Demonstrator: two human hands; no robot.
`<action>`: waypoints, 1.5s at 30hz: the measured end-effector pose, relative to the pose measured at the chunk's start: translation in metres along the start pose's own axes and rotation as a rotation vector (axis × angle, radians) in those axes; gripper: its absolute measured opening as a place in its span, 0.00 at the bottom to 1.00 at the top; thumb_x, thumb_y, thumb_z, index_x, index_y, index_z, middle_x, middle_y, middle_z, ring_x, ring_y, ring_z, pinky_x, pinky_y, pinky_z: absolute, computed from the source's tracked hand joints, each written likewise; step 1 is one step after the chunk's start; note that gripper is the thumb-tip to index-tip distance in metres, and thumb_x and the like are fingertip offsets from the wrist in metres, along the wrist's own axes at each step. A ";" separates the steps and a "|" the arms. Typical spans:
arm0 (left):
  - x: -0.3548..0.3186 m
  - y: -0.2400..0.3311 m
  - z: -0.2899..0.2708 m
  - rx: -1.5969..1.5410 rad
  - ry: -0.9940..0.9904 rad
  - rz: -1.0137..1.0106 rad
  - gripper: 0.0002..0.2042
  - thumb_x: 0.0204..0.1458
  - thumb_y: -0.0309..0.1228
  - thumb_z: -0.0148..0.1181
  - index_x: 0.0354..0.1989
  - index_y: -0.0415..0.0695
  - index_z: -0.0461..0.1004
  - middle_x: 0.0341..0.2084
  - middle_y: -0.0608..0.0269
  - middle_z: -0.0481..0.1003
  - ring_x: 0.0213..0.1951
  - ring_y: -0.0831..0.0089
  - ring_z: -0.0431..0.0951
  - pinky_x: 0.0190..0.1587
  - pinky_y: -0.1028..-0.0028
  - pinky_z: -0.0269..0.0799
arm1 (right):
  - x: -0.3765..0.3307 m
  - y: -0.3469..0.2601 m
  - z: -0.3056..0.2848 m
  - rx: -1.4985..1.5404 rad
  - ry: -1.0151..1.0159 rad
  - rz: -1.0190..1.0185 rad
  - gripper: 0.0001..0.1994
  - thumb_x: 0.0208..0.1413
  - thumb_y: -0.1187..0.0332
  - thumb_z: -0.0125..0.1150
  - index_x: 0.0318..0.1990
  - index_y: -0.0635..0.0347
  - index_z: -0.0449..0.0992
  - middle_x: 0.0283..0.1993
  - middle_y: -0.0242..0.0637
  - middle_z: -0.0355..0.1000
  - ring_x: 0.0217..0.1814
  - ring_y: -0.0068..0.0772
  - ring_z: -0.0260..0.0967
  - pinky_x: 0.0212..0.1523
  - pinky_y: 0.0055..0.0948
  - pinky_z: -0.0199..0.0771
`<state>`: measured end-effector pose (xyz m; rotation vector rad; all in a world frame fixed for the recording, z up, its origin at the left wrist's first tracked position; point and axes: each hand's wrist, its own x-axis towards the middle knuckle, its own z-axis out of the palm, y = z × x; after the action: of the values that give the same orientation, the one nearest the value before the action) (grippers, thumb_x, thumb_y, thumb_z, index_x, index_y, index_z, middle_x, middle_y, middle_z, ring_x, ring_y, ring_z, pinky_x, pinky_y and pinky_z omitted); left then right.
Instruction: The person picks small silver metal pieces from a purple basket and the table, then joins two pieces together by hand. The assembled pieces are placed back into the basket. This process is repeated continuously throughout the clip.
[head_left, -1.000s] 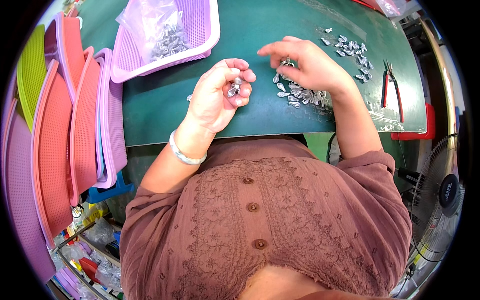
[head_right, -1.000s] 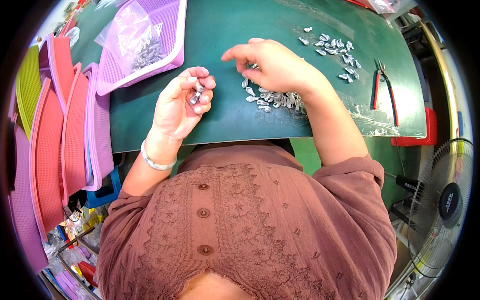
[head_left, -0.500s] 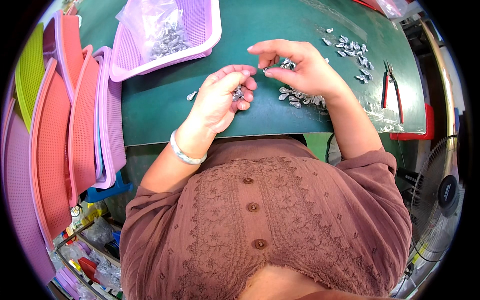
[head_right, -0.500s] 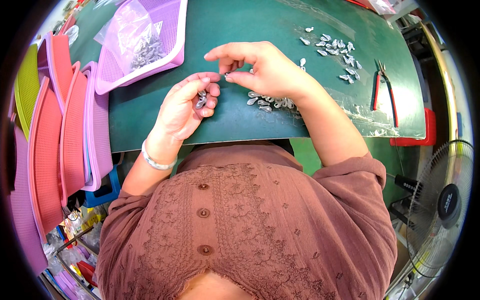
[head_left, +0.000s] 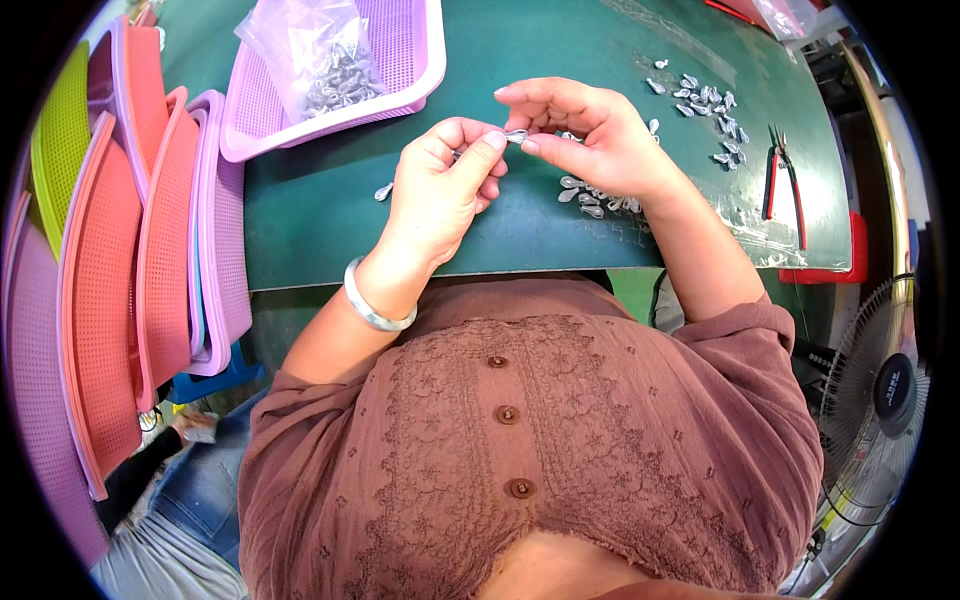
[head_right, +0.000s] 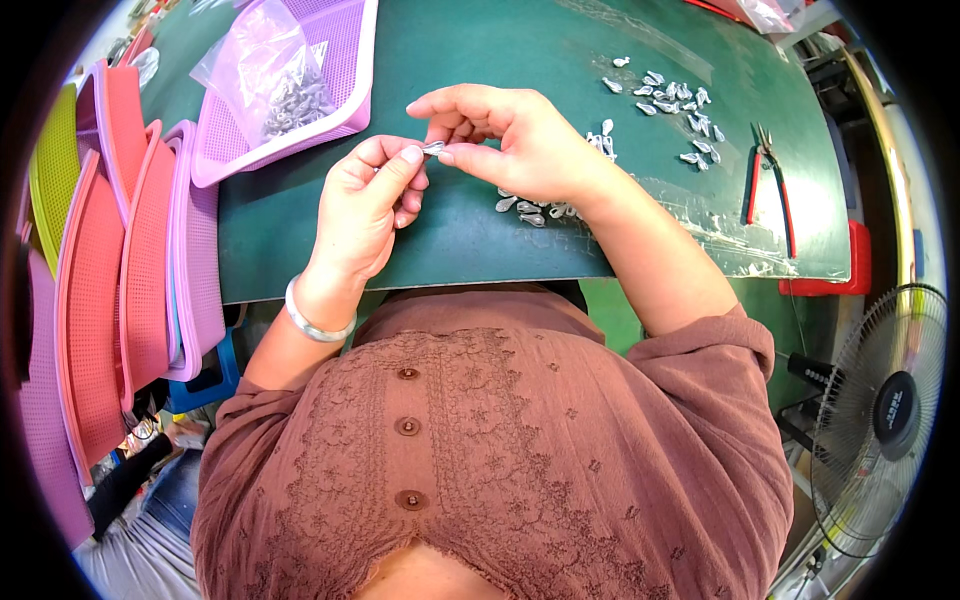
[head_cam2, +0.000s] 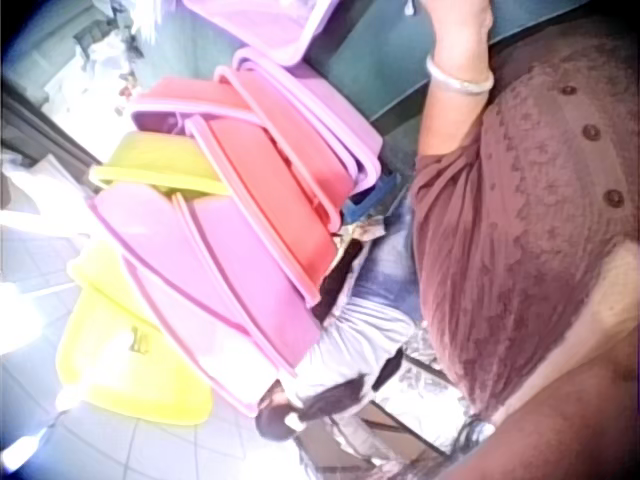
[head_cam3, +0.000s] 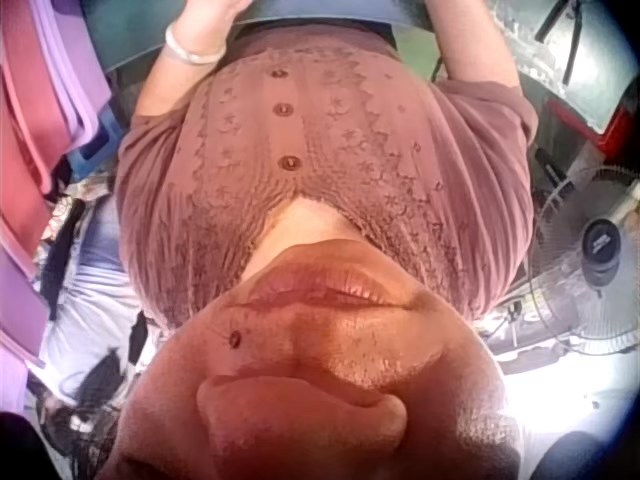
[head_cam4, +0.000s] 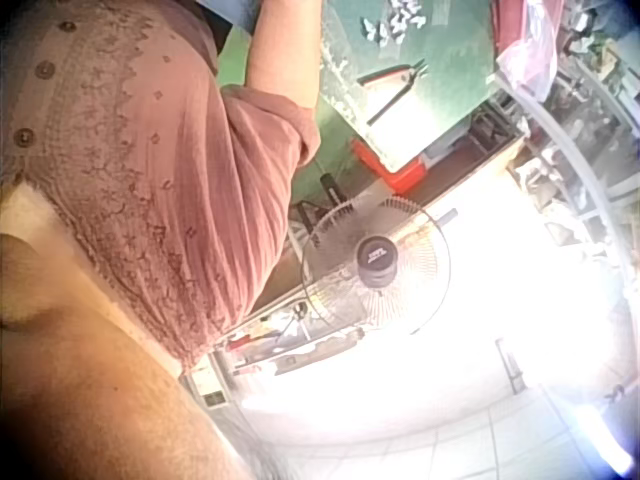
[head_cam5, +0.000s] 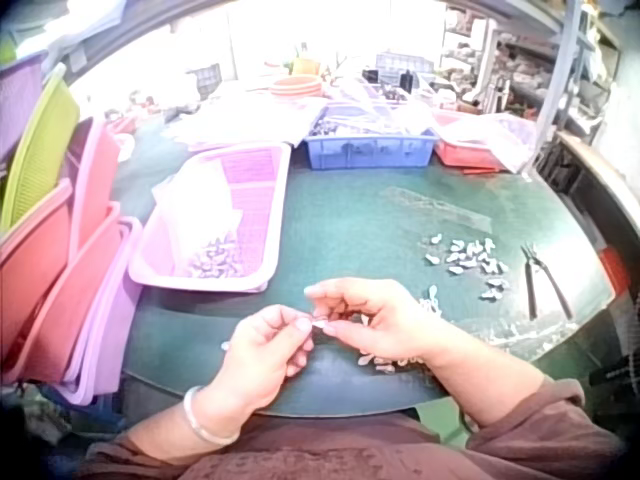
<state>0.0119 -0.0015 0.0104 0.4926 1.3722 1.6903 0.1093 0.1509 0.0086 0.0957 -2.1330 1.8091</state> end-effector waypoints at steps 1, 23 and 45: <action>-0.001 0.000 0.001 0.034 0.017 0.022 0.04 0.51 0.29 0.55 0.31 0.43 0.70 0.19 0.70 0.69 0.17 0.86 0.64 0.18 0.87 0.57 | 0.000 0.000 0.000 -0.009 -0.003 0.012 0.19 0.47 0.82 0.54 0.49 0.63 0.68 0.35 0.33 0.70 0.38 0.20 0.67 0.42 0.20 0.68; -0.003 0.004 0.001 -0.053 0.016 0.000 0.05 0.52 0.28 0.53 0.31 0.40 0.73 0.17 0.72 0.67 0.16 0.88 0.61 0.17 0.89 0.56 | 0.001 -0.006 0.001 0.143 -0.038 0.211 0.18 0.52 0.79 0.51 0.52 0.65 0.64 0.34 0.32 0.71 0.31 0.17 0.64 0.34 0.18 0.67; -0.005 0.009 0.002 -0.039 -0.019 -0.010 0.06 0.53 0.27 0.52 0.33 0.39 0.73 0.18 0.71 0.68 0.16 0.88 0.62 0.16 0.90 0.54 | 0.001 -0.006 -0.001 0.143 -0.064 0.192 0.18 0.52 0.80 0.47 0.53 0.65 0.63 0.36 0.34 0.71 0.32 0.19 0.66 0.37 0.19 0.68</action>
<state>0.0132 -0.0043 0.0202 0.4770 1.3235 1.6972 0.1099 0.1505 0.0147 -0.0182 -2.1161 2.0944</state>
